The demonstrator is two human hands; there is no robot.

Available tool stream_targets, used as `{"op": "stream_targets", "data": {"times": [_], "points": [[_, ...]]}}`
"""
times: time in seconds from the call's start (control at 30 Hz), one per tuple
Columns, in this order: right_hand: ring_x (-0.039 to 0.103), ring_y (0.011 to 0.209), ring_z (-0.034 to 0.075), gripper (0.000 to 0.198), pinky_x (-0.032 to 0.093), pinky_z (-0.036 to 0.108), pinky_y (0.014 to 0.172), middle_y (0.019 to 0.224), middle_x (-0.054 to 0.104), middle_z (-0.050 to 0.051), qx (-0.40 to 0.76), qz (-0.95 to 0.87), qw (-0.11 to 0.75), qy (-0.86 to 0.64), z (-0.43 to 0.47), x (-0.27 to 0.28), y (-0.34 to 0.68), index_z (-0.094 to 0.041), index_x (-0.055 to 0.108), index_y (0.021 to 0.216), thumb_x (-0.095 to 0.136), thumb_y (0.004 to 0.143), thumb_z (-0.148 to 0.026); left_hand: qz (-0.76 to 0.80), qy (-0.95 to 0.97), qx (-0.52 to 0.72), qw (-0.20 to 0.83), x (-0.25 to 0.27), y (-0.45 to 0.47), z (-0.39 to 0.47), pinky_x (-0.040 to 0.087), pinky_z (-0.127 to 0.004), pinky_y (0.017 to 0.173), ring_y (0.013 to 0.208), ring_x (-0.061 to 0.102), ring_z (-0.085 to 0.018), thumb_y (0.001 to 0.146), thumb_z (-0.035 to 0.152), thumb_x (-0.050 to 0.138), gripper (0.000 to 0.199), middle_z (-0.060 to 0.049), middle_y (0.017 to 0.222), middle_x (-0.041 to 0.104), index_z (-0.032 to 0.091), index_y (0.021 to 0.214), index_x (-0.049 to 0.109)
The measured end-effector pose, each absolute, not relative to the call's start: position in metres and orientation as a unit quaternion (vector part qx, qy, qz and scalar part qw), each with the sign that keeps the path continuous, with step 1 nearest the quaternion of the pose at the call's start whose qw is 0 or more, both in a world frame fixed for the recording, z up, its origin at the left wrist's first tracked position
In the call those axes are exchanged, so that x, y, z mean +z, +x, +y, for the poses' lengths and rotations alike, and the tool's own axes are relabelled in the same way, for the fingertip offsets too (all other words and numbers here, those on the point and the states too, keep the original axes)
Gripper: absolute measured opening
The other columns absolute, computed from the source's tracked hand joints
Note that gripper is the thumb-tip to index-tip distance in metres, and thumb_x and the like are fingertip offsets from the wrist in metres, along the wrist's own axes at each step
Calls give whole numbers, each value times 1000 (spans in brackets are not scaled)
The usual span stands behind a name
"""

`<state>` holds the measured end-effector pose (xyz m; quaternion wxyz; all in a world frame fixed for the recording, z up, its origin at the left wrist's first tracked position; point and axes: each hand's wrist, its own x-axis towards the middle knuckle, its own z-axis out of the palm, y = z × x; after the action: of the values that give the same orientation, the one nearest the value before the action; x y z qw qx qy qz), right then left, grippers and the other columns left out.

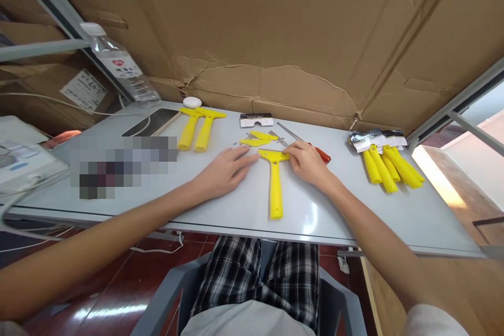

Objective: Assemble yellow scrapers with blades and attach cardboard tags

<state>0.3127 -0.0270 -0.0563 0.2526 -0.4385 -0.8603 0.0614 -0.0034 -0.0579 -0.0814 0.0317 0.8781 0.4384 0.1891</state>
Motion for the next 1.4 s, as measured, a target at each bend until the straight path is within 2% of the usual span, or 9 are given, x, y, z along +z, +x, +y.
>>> {"op": "stream_targets", "data": {"times": [0.13, 0.43, 0.63, 0.97, 1.23, 1.33, 1.4], "points": [[73, 117, 28, 39, 60, 48, 103, 129, 78, 11, 58, -866, 255, -426, -27, -60, 314, -23, 82, 125, 49, 106, -16, 426, 881, 204, 28, -83, -4, -59, 41, -67, 129, 157, 52, -37, 111, 27, 47, 49, -19, 164, 59, 27, 153, 72], [73, 116, 29, 39, 60, 51, 103, 129, 77, 12, 55, -870, 254, -418, -32, -60, 314, -21, 82, 129, 49, 107, -17, 426, 880, 209, 22, -80, -4, -60, 42, -68, 128, 155, 54, -40, 112, 28, 45, 49, -22, 164, 58, 24, 150, 75], [72, 122, 30, 40, 59, 53, 107, 132, 76, 13, 48, -876, 258, -404, -34, -63, 313, -23, 83, 128, 50, 107, -17, 428, 878, 213, 32, -80, -4, -59, 43, -67, 128, 155, 54, -38, 110, 27, 48, 48, -18, 164, 60, 27, 149, 76], [73, 116, 28, 38, 61, 50, 102, 129, 75, 11, 45, -879, 271, -391, -36, -60, 317, -25, 83, 127, 52, 105, -17, 425, 881, 208, 9, -82, -5, -57, 45, -64, 126, 152, 57, -38, 111, 31, 46, 49, -20, 163, 60, 25, 148, 77], [74, 111, 26, 38, 61, 47, 98, 125, 76, 11, 41, -877, 284, -384, -36, -58, 317, -26, 84, 122, 53, 104, -15, 426, 878, 218, 12, -84, -5, -56, 46, -63, 126, 149, 58, -37, 110, 31, 47, 48, -18, 161, 61, 26, 146, 78], [74, 108, 25, 37, 61, 45, 96, 123, 76, 10, 56, -869, 296, -392, -37, -55, 319, -26, 83, 122, 52, 104, -16, 429, 874, 229, 2, -78, -5, -58, 50, -60, 121, 140, 63, -36, 108, 32, 50, 44, -18, 152, 68, 24, 138, 82], [74, 107, 25, 37, 61, 45, 97, 123, 77, 10, 68, -862, 296, -405, -37, -53, 321, -26, 84, 121, 52, 104, -17, 447, 861, 243, -19, -69, -2, -62, 55, -56, 111, 124, 69, -35, 107, 33, 52, 40, -18, 133, 75, 21, 124, 86]]}}
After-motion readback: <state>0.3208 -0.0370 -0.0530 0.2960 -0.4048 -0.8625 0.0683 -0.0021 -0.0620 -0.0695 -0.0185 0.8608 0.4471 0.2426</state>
